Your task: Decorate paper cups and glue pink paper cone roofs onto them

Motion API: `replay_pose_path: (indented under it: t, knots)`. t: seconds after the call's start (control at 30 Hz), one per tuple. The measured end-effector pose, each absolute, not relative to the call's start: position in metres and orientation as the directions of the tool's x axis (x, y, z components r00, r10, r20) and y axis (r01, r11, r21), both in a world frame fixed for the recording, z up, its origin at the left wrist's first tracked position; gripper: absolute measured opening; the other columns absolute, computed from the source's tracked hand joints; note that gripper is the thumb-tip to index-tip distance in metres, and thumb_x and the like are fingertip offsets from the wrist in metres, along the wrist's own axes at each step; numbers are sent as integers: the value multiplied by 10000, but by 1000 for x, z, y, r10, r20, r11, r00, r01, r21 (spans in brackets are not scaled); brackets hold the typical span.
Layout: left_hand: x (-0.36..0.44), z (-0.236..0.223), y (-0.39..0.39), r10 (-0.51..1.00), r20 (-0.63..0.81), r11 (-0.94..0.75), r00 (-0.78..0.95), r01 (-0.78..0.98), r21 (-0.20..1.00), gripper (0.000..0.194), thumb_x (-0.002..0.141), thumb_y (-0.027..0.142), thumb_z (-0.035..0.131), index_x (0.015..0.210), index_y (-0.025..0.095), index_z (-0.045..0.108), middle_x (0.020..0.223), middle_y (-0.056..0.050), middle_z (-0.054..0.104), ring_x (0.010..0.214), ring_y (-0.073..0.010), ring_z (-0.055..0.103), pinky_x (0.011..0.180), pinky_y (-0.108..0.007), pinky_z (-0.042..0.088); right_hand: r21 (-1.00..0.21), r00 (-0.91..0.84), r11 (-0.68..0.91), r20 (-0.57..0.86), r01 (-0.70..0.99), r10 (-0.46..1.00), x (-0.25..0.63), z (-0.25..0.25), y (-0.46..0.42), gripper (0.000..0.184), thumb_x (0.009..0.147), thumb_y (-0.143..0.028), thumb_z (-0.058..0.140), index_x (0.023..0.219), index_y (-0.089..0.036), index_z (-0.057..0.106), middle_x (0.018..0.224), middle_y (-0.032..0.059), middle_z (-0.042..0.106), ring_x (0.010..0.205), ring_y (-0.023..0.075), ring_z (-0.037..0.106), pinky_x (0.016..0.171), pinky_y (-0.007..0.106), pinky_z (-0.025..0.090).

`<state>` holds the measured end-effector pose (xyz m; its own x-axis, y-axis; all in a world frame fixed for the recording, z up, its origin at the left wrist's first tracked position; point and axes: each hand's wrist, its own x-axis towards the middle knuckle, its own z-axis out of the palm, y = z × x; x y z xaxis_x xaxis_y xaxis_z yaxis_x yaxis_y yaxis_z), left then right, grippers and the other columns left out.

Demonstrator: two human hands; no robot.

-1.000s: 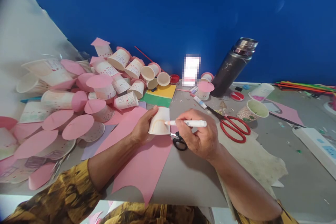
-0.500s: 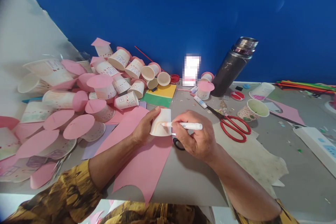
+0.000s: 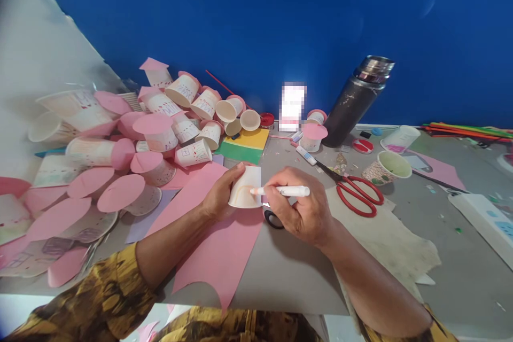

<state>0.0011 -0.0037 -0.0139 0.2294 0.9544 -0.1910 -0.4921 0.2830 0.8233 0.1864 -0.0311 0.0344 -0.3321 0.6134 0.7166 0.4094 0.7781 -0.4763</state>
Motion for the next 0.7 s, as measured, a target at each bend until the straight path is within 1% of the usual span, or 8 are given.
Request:
replay_pose_path:
  t: [0.07,0.17,0.3,0.4,0.5,0.63,0.7]
  knots:
    - [1,-15,-4,955,-189,281,230,-482,830,434,740,570,768,845,174,624,694,-7,569,586,-164,561,530,-281,453,-481,-362,784,703,393,612,186,34,-31,124,936,-164,543,841,-217,603,686,0,645,568,138,568,545,279,453]
    - [1,-15,-4,961,-185,262,206,-459,849,429,756,572,753,850,174,625,703,-7,562,594,-155,538,541,-277,440,-448,-336,797,738,405,585,185,34,-31,99,932,-155,553,871,-210,608,711,13,660,606,151,588,577,286,467]
    - [1,-15,-4,974,-157,214,166,-417,884,420,762,562,756,823,171,614,695,0,542,599,-137,499,545,-262,400,-430,-401,838,739,337,541,183,33,-30,101,930,-148,547,884,-211,611,733,22,673,625,161,604,592,292,479]
    - [0,-14,-4,971,-151,214,184,-400,891,424,777,573,739,831,173,609,693,2,540,593,-142,500,540,-267,389,-427,-354,825,757,370,550,182,33,-30,91,924,-153,568,878,-214,618,727,21,677,638,169,616,609,297,486]
    - [0,-14,-5,972,-150,211,183,-388,897,412,780,561,744,815,175,605,678,8,530,578,-135,486,538,-267,370,-435,-413,836,730,335,545,182,33,-31,106,925,-158,551,872,-218,621,708,16,667,599,163,595,579,295,475]
    - [1,-14,-5,974,-143,203,174,-396,896,407,776,549,758,780,177,593,672,13,526,578,-132,480,544,-270,353,-397,-375,837,760,378,530,180,34,-32,102,932,-167,556,881,-230,619,709,21,676,627,175,613,599,305,481]
    - [2,-13,-6,976,-144,198,164,-391,899,401,776,536,764,764,177,585,664,20,516,572,-125,467,543,-268,341,-403,-412,846,745,349,525,179,34,-32,111,934,-169,543,880,-229,620,709,21,675,613,168,606,585,298,475]
